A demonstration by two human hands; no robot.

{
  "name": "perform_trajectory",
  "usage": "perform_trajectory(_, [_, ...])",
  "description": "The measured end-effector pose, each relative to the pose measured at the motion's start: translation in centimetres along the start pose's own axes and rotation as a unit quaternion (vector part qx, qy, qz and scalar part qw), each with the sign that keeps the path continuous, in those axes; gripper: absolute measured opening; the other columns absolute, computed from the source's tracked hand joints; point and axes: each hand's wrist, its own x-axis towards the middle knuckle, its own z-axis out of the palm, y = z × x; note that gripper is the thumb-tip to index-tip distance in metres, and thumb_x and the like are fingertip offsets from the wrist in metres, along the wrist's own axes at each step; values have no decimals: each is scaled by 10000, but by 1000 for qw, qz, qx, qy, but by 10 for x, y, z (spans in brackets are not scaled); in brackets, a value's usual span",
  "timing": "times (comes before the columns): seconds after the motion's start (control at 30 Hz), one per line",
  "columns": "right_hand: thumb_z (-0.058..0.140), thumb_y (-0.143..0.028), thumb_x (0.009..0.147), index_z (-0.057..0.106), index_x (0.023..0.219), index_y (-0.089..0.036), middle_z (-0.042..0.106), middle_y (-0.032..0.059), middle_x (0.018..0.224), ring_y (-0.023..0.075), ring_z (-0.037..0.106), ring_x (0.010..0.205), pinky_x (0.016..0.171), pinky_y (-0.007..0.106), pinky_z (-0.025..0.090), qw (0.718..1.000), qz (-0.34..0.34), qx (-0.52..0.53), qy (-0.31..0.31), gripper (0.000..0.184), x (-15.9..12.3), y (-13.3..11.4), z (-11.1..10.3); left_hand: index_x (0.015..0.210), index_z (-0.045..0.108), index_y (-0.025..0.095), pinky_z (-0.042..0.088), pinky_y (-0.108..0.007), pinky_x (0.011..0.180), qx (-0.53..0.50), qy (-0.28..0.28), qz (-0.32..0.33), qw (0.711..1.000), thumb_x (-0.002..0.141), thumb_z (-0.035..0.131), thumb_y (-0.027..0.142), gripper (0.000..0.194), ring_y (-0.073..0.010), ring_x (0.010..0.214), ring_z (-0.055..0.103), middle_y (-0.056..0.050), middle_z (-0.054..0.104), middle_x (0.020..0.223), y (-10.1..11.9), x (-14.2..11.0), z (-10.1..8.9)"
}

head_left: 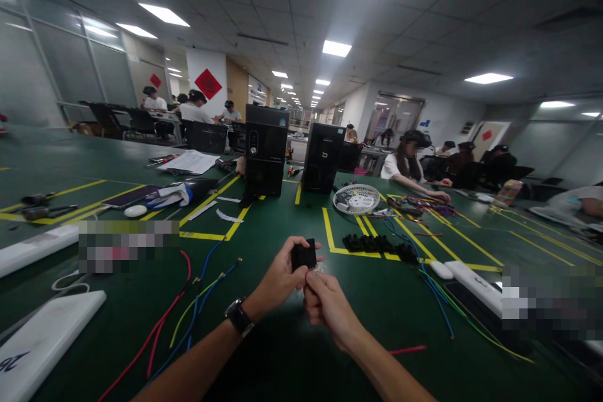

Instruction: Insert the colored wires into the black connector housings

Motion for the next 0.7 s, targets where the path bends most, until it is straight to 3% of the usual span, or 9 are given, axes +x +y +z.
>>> perform_trajectory(0.13, [543,-483,805,406,739,-201,354,-107,500,33,253,352,348,180,177,999,-14,-32,-30,321,-1,-4,0,1036,419,221,456,-435,913,40,8,8,999,804,546,126,282,-245,1062,592,-127,489,1285,4,-1,0])
perform_trajectory(0.37, [477,-606,809,391,653,-200,375,-96,454,36,300,304,309,184,204,992,-45,-114,15,443,4,8,-2,1071,419,239,464,-409,908,38,73,-1,997,784,566,122,343,-216,1023,608,-104,513,1264,3,-4,10])
perform_trajectory(0.47, [485,-628,794,406,687,-200,381,-104,446,36,284,289,295,177,199,994,-34,-101,12,447,9,15,-6,1069,427,244,465,-380,905,29,98,-12,995,773,571,117,353,-206,1022,610,-92,501,1284,0,-5,13])
perform_trajectory(0.6, [524,-618,775,454,777,-193,363,-122,442,25,223,290,298,157,185,996,-27,-80,13,431,10,16,-11,1097,393,265,509,-256,691,14,119,-20,993,787,543,134,369,-216,996,625,-88,500,1288,-1,-6,19])
perform_trajectory(0.7, [506,-603,797,486,777,-177,354,-118,441,21,225,296,305,152,182,995,-37,-95,15,427,10,14,-12,1120,357,275,447,-176,523,-3,130,-32,991,797,527,141,388,-231,977,635,-98,511,1272,-4,-6,22])
